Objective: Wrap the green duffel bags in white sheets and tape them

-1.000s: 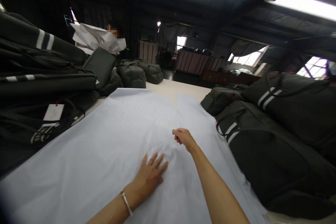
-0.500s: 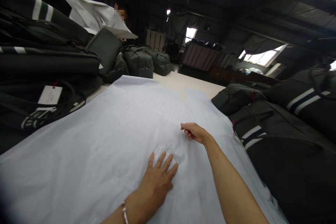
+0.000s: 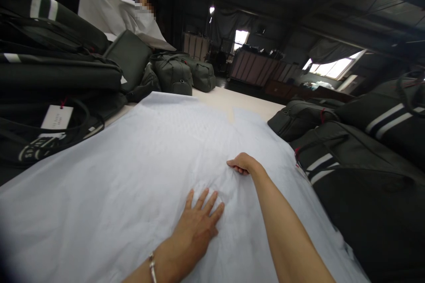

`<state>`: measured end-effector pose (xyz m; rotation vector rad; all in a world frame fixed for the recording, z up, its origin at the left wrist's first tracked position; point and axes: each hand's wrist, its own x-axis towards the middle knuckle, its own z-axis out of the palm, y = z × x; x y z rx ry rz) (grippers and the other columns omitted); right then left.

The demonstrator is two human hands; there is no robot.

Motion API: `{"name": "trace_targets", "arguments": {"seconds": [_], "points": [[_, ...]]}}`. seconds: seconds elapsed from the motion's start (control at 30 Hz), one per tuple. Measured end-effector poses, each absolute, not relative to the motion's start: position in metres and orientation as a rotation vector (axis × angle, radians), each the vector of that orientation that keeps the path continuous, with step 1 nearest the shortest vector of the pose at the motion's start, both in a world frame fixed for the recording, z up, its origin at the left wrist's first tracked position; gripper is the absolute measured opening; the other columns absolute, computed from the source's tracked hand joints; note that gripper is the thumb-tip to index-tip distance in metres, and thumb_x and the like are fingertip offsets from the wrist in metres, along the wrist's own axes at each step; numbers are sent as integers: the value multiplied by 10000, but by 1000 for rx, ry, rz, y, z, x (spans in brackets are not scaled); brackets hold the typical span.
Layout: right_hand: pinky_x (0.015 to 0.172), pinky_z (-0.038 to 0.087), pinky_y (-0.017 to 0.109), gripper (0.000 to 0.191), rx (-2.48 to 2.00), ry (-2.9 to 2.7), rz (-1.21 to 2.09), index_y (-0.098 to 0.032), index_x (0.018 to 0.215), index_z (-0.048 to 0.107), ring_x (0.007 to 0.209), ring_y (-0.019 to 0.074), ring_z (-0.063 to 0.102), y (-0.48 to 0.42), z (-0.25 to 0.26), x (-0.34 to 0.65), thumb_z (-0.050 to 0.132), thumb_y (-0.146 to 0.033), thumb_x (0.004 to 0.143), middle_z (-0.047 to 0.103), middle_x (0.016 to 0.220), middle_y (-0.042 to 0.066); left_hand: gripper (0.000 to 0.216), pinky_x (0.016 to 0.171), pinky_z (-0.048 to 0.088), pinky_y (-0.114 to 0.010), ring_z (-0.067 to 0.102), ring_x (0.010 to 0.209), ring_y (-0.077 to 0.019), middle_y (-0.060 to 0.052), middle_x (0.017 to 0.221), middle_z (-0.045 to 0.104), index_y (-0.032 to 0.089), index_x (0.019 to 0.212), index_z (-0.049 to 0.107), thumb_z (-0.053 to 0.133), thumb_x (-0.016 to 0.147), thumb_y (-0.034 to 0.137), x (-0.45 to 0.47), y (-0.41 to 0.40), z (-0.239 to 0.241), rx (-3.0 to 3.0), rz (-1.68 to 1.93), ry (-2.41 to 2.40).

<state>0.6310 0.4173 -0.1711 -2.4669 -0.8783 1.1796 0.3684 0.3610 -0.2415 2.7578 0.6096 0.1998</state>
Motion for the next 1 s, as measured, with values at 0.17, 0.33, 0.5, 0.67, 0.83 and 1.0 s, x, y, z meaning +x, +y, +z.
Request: {"name": "trace_targets", "arguments": {"seconds": [0.17, 0.33, 0.5, 0.67, 0.83, 1.0], "points": [[375, 236, 280, 482, -2590, -855, 1007, -201, 479, 514, 314, 107, 359, 411, -175, 637, 812, -549, 629, 448, 344, 5, 537, 1112, 183, -720, 207, 1443, -373, -100, 1562, 288, 287, 1453, 379, 513, 956, 438, 360, 365, -215, 2670, 53, 582], [371, 230, 254, 450, -2376, -755, 986, -171, 616, 588, 344, 93, 367, 390, -172, 642, 740, -586, 700, 491, 414, 2, 543, 1125, 134, -716, 167, 1453, -367, -106, 1571, 254, 276, 1463, 365, 524, 957, 398, 357, 366, -193, 2617, -35, 582], [500, 405, 213, 343, -1982, -733, 970, -178, 982, 618, 559, 84, 543, 350, -146, 644, 574, -490, 847, 675, 817, 54, 531, 1124, 140, -710, 179, 1449, -374, -130, 1565, 267, 255, 1456, 379, 528, 956, 354, 356, 365, -183, 2601, -63, 568], [460, 361, 220, 399, -1794, -808, 1094, -161, 1099, 615, 504, 82, 501, 327, -130, 628, 674, -339, 747, 691, 788, 46, 572, 1095, 228, -696, 259, 1417, -398, -152, 1530, 351, 229, 1397, 458, 633, 890, 428, 359, 367, -170, 2638, -83, 585], [414, 303, 223, 414, -1787, -992, 1352, -150, 1129, 599, 418, 64, 439, 332, -122, 622, 642, -319, 755, 700, 748, 34, 427, 1040, 342, -603, 533, 1187, -353, -143, 1215, 633, 189, 1185, 618, 605, 893, 500, 369, 370, -149, 2727, -45, 619], [397, 350, 210, 672, -1985, -1137, 1418, -200, 1385, 429, 445, 106, 569, 336, -105, 615, 625, -267, 745, 746, 881, 74, 416, 1007, 359, -562, 543, 1155, -356, -140, 1185, 639, 178, 1150, 625, 625, 879, 495, 372, 370, -144, 2744, -89, 623]]}}
